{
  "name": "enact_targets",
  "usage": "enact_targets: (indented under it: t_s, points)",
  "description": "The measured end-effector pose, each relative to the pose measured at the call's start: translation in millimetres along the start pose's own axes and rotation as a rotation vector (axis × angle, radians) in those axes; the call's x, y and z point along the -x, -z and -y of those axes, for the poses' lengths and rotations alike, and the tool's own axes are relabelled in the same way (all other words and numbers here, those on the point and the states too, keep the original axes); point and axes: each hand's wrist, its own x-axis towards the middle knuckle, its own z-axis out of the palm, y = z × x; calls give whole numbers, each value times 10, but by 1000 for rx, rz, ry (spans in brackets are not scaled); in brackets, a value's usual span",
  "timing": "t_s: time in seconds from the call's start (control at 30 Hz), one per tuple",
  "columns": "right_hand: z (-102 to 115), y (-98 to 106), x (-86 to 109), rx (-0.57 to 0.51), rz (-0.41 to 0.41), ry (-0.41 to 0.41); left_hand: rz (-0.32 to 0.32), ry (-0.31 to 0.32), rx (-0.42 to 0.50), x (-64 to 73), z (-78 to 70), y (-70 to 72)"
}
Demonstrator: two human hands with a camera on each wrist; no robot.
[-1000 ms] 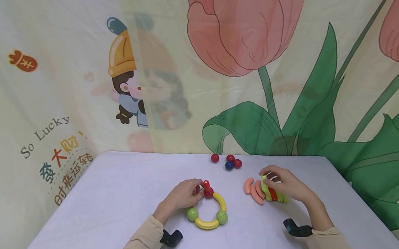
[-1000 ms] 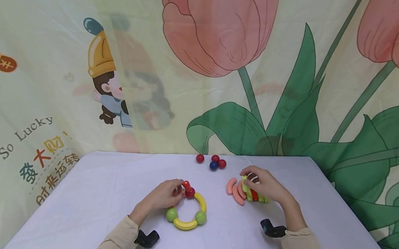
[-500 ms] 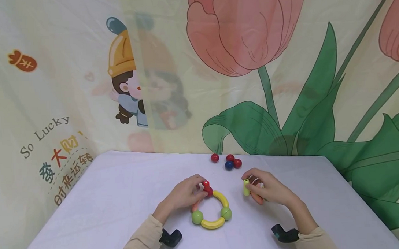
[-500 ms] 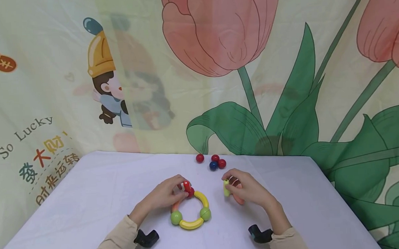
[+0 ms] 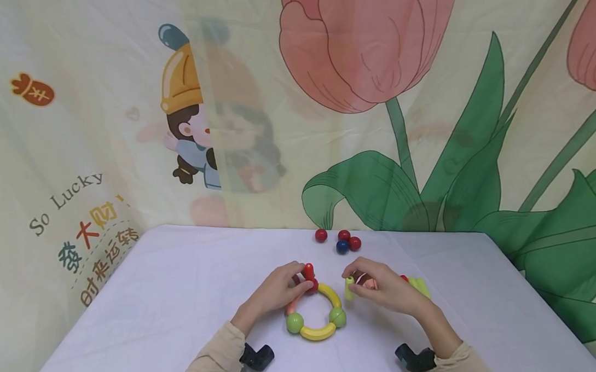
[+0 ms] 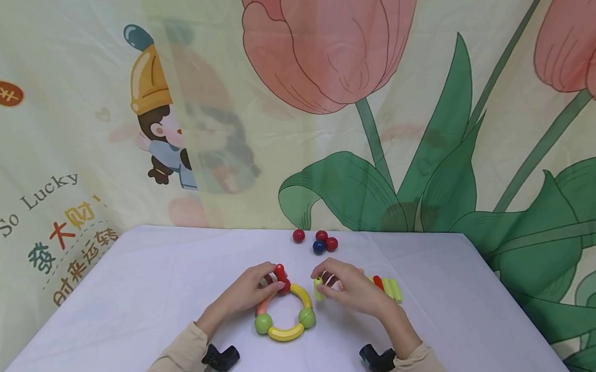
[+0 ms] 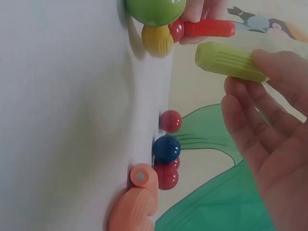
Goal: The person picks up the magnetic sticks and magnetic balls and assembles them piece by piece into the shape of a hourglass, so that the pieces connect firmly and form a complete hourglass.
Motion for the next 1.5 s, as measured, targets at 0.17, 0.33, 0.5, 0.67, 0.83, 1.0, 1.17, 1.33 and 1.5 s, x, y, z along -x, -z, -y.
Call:
enact_targets:
  t_s: [0.17,0.33,0.5,0.67,0.83,1.0,1.17,1.33,1.5]
  points:
    - [78,-30,5,20,17,-5,33,18,-43,1,-17,22]
    - [150,-62,4,56,34,30,64,41,-52,5,-15,40]
    - [181,-78,-8,27,66,44,73,50,-38,-1,0,37]
    - [192,-86,-7,21,88,41,77,55,-33,-3,-1,37]
    - [198,-96,-2,18,98,38,80,63,-35,0,-3,40]
    - [202,-104,5,27,108,25,79,59,-26,3,1,36]
    - [197,-108,8,36,108,19,82,60,-19,4,-2,41]
    - [194,-111,9,36,109,20,87,71,-13,6,1,39]
    - [192,-115,9,32,113,13,93,73,-13,9,12,34]
